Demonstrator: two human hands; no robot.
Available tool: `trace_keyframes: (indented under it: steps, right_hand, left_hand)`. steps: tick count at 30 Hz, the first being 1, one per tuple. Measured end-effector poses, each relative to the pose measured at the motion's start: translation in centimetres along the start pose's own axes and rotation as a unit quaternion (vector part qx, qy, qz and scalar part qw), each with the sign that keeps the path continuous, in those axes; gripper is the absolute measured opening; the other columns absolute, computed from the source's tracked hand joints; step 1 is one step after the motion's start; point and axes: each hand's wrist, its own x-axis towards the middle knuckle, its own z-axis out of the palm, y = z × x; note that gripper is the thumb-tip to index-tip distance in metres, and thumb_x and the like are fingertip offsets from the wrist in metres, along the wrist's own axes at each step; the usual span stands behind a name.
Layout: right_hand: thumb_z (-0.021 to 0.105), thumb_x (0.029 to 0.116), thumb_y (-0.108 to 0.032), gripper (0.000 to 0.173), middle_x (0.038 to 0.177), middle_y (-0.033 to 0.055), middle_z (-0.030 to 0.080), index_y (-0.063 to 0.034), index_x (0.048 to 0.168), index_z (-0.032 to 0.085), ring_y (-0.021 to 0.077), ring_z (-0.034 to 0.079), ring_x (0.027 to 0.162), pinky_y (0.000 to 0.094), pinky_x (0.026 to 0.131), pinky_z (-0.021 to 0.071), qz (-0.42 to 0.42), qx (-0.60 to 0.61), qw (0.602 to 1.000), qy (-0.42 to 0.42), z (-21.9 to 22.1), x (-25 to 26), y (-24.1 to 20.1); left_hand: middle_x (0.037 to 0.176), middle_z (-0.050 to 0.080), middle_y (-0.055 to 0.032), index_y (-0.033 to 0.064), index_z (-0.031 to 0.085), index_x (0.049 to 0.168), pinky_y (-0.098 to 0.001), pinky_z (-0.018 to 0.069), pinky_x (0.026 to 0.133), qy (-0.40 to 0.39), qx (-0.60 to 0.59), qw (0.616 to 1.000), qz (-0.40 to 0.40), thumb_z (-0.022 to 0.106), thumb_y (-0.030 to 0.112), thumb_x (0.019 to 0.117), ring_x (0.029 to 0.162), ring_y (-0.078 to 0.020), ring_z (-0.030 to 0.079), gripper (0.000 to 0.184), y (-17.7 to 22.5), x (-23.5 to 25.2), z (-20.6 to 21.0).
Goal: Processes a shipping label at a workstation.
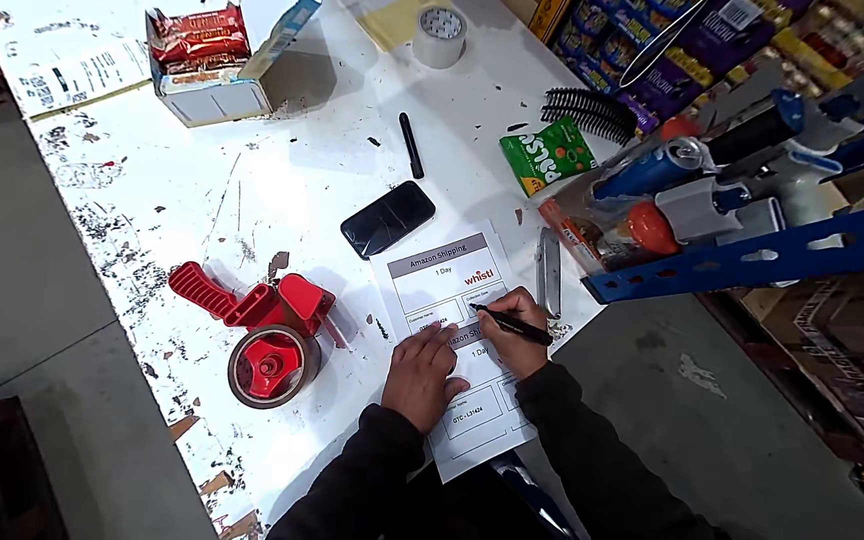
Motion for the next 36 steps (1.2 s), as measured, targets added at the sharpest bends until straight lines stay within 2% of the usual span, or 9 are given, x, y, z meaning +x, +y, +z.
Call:
trace_keyframes:
  steps: [6, 13, 19, 24, 26, 36]
  right_hand:
    - [0.075, 0.0751, -0.009, 0.015, 0.092, -0.0006, 0.06, -0.0136, 0.086, 0.066, 0.0079, 0.058, 0.072, 0.0211, 0.058, 0.0502, -0.013, -0.002, 1.0, -0.028, -0.13, -0.16, -0.37]
    - [0.076, 0.0754, -0.009, 0.015, 0.09, -0.0013, 0.06, -0.014, 0.086, 0.067, 0.0076, 0.058, 0.072, 0.0205, 0.057, 0.0504, -0.026, -0.009, 0.999, -0.036, -0.05, -0.11, -0.14]
    - [0.075, 0.0738, -0.011, 0.013, 0.084, -0.0031, 0.057, -0.0143, 0.08, 0.064, 0.0044, 0.054, 0.066, 0.0179, 0.053, 0.0462, -0.034, -0.03, 0.999, -0.017, -0.09, -0.14, 0.38]
    - [0.074, 0.075, -0.008, 0.015, 0.09, -0.0001, 0.058, -0.0131, 0.085, 0.064, 0.0082, 0.058, 0.067, 0.0217, 0.054, 0.0508, -0.006, 0.008, 0.999, 0.045, -0.27, -0.57, -0.3]
    - [0.075, 0.075, -0.007, 0.016, 0.09, 0.0011, 0.06, -0.0126, 0.086, 0.064, 0.0094, 0.059, 0.065, 0.0231, 0.052, 0.0538, -0.005, 0.015, 0.999, 0.037, -0.29, -0.53, -0.4]
    - [0.074, 0.0758, -0.008, 0.014, 0.088, -0.0005, 0.059, -0.0137, 0.084, 0.064, 0.008, 0.058, 0.067, 0.0213, 0.054, 0.051, -0.024, -0.002, 1.0, -0.005, -0.33, -0.39, -0.31]
  left_hand:
    - [0.145, 0.061, 0.0027, 0.0124, 0.069, 0.09, -0.0526, 0.0439, 0.11, 0.009, -0.019, 1.0, -0.005, 0.071, 0.047, 0.0912, 0.14, -0.0206, 0.051, 0.035, 0.02, -0.04, -0.04]
    - [0.146, 0.06, 0.0034, 0.0128, 0.068, 0.09, -0.0514, 0.0439, 0.11, 0.007, -0.013, 1.0, 0.0, 0.068, 0.048, 0.0929, 0.141, -0.0195, 0.05, 0.035, -0.07, -0.05, 0.03]
    - [0.148, 0.059, 0.0037, 0.0129, 0.069, 0.09, -0.051, 0.0422, 0.112, -0.004, -0.013, 1.0, 0.0, 0.068, 0.049, 0.0931, 0.142, -0.0193, 0.049, 0.036, -0.17, -0.08, 0.02]
    - [0.147, 0.059, 0.0035, 0.0133, 0.069, 0.089, -0.0512, 0.0433, 0.111, 0.004, -0.009, 1.0, 0.005, 0.069, 0.049, 0.0927, 0.142, -0.0193, 0.049, 0.035, -0.14, -0.07, 0.04]
    - [0.147, 0.059, 0.0036, 0.0132, 0.069, 0.089, -0.051, 0.0433, 0.111, 0.006, -0.009, 1.0, 0.005, 0.068, 0.049, 0.0929, 0.142, -0.019, 0.05, 0.036, -0.19, -0.06, 0.04]
    - [0.147, 0.06, 0.0046, 0.0138, 0.068, 0.088, -0.0507, 0.0436, 0.111, 0.004, -0.015, 1.0, 0.0, 0.07, 0.048, 0.0917, 0.142, -0.0183, 0.05, 0.034, -0.15, -0.07, -0.09]
